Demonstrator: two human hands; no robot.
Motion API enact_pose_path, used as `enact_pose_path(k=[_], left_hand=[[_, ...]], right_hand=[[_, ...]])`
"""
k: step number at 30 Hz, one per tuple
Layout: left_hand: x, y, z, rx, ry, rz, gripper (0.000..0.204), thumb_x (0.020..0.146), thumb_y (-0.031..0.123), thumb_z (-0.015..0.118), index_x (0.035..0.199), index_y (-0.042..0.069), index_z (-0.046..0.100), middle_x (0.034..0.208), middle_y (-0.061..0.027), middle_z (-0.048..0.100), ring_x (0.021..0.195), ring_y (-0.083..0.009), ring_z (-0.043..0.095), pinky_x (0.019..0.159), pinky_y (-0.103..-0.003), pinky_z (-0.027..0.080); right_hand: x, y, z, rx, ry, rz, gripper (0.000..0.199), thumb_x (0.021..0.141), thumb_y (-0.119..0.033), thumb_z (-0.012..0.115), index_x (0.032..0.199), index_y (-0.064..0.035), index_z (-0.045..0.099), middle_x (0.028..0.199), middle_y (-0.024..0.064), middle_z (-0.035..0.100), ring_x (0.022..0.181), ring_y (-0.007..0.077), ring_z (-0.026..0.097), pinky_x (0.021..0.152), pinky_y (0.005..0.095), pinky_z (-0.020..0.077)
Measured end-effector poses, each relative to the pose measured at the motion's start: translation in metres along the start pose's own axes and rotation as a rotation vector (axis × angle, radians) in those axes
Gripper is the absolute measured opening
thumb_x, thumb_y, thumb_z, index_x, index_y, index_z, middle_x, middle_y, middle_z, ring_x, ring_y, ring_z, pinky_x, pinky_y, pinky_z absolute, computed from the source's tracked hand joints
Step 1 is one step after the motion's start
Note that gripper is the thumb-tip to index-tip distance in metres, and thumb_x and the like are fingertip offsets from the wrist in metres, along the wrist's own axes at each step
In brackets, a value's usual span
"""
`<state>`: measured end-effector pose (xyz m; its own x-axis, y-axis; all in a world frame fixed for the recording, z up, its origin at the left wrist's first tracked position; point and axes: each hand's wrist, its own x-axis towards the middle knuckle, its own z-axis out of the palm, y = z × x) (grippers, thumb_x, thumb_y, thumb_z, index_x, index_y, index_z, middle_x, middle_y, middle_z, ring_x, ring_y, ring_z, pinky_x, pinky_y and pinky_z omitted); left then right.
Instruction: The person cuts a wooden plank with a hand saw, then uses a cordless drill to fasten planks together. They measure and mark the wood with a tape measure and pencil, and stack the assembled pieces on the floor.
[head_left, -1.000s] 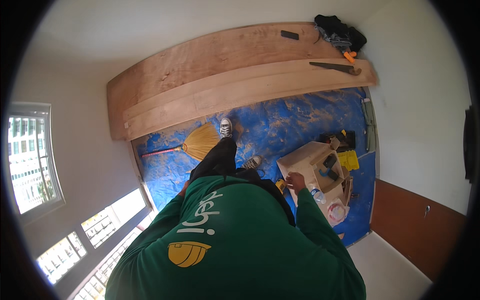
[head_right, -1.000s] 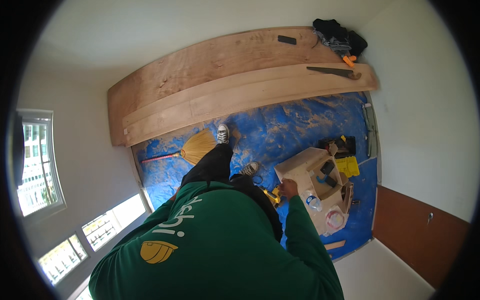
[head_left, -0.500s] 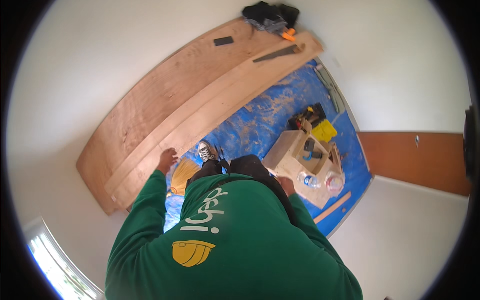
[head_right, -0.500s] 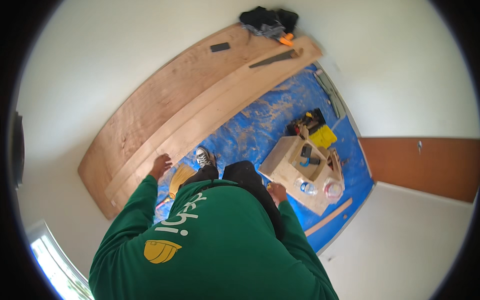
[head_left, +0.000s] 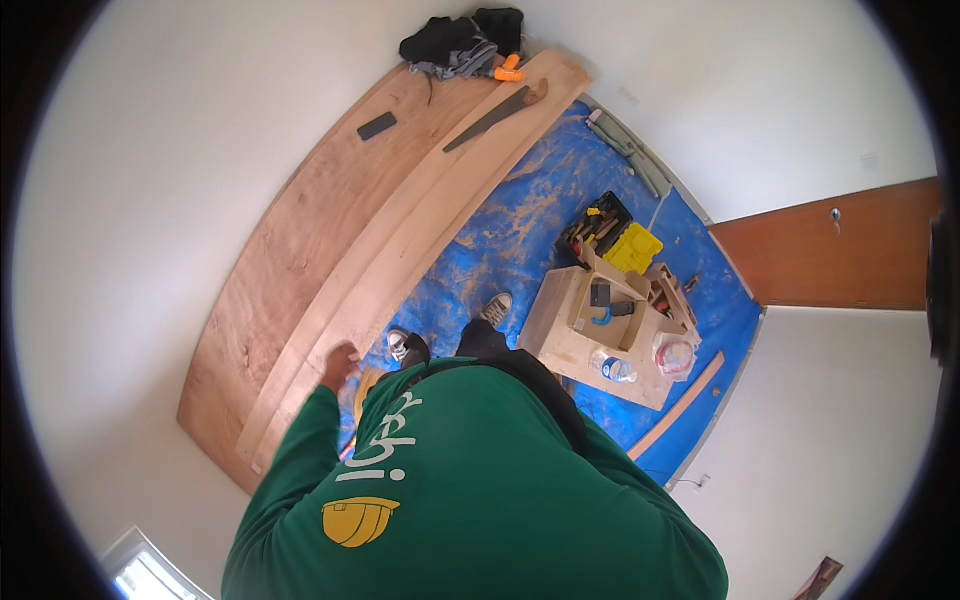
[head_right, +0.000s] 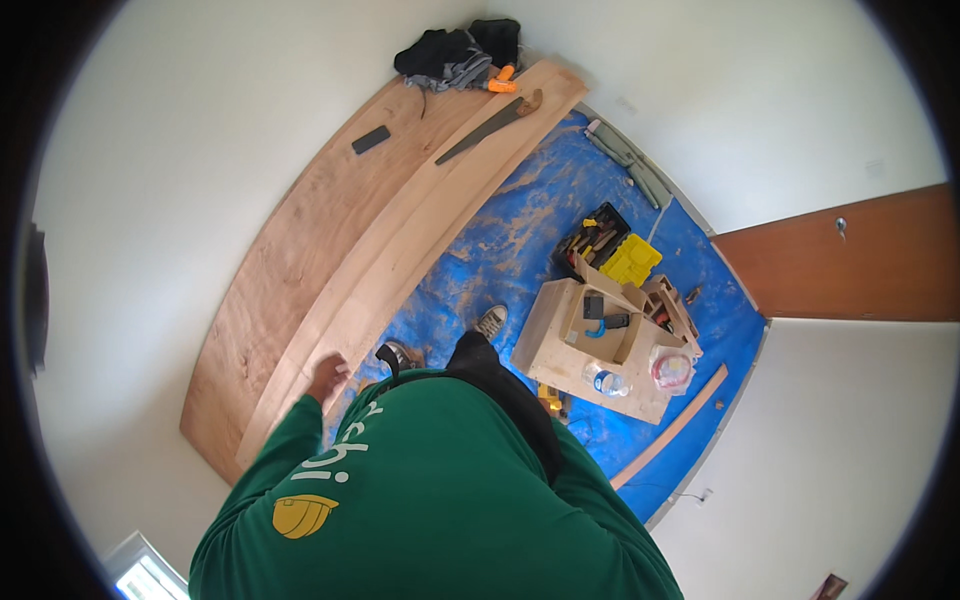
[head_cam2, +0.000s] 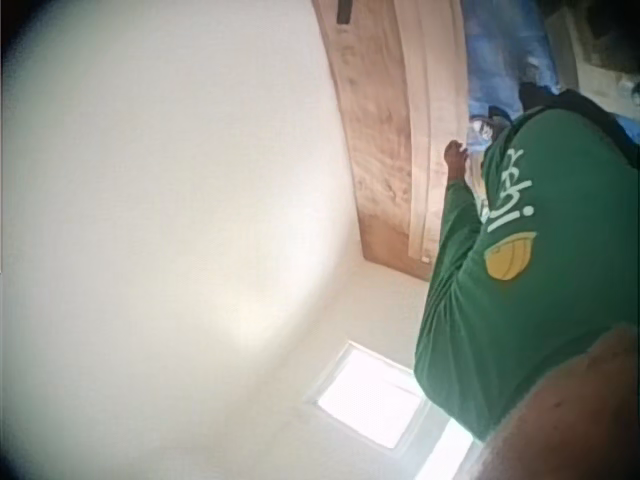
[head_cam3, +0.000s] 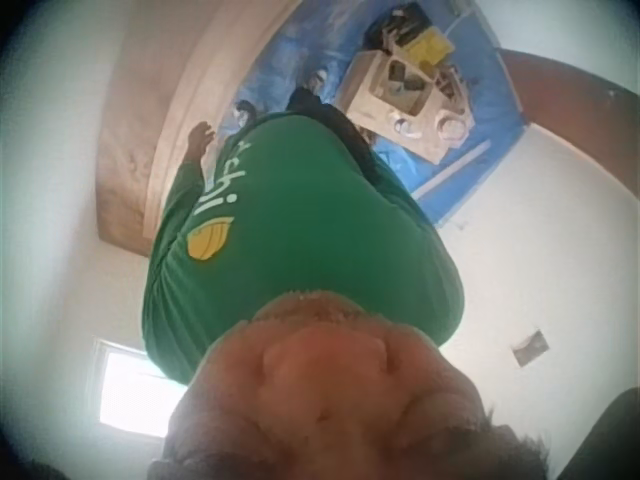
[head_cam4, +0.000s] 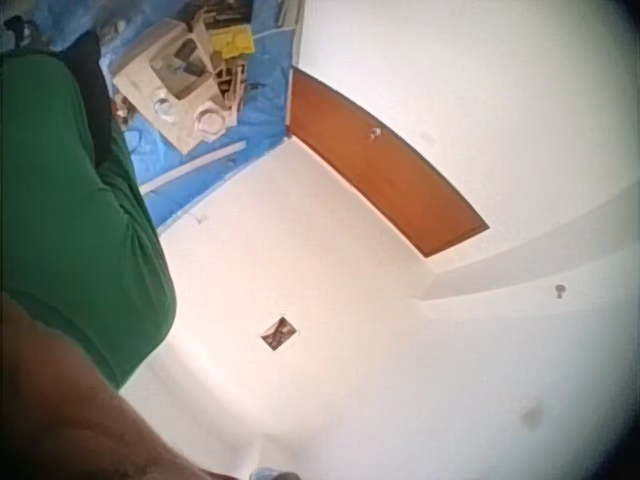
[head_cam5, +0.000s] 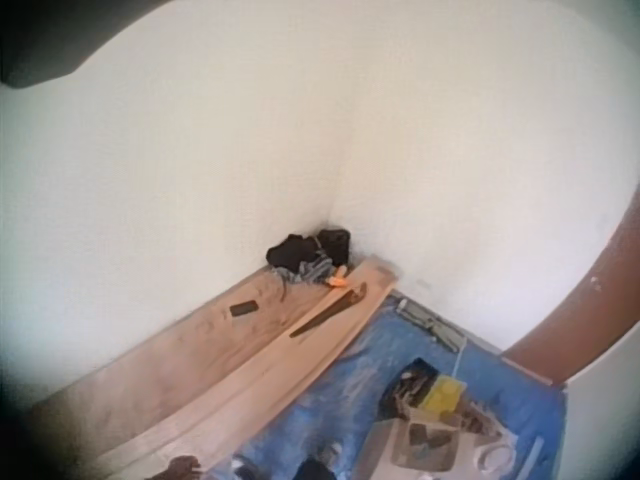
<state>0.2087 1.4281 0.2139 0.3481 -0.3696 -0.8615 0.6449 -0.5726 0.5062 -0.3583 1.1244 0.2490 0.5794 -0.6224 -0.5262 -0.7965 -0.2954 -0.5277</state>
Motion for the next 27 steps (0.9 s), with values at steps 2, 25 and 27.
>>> enact_pose_path(k=[2,25,27], left_hand=[[0.003,-0.035,0.037,0.802,-0.202,0.312,0.029,0.107,0.028,0.056,0.123,0.008,0.071,0.113,-0.0112,0.074,0.105,-0.0277,0.071,0.088,-0.044,0.059],[0.063,0.232,0.249,0.602,-0.360,0.047,0.032,0.102,0.023,0.067,0.131,0.011,0.065,0.111,-0.0008,0.071,0.100,-0.0171,0.069,0.081,-0.034,0.055],[0.078,0.240,0.246,0.708,-0.480,0.095,0.031,0.102,0.023,0.066,0.130,0.009,0.065,0.112,-0.0032,0.071,0.102,-0.0185,0.069,0.081,-0.033,0.056]], right_hand=[[0.012,0.011,-0.007,0.069,0.013,0.030,0.029,0.093,-0.034,0.062,0.086,-0.0070,0.072,0.085,0.0245,0.072,0.088,0.0426,0.073,0.081,0.0526,0.0556],[0.080,0.019,-0.032,-0.086,0.194,0.064,0.023,0.094,-0.031,0.067,0.092,-0.0086,0.073,0.085,0.0161,0.075,0.081,0.0349,0.075,0.074,0.0538,0.0592],[0.057,0.007,0.015,0.107,0.307,0.104,0.024,0.091,-0.031,0.068,0.091,-0.0080,0.073,0.085,0.0175,0.075,0.082,0.0372,0.075,0.075,0.0541,0.0593]])
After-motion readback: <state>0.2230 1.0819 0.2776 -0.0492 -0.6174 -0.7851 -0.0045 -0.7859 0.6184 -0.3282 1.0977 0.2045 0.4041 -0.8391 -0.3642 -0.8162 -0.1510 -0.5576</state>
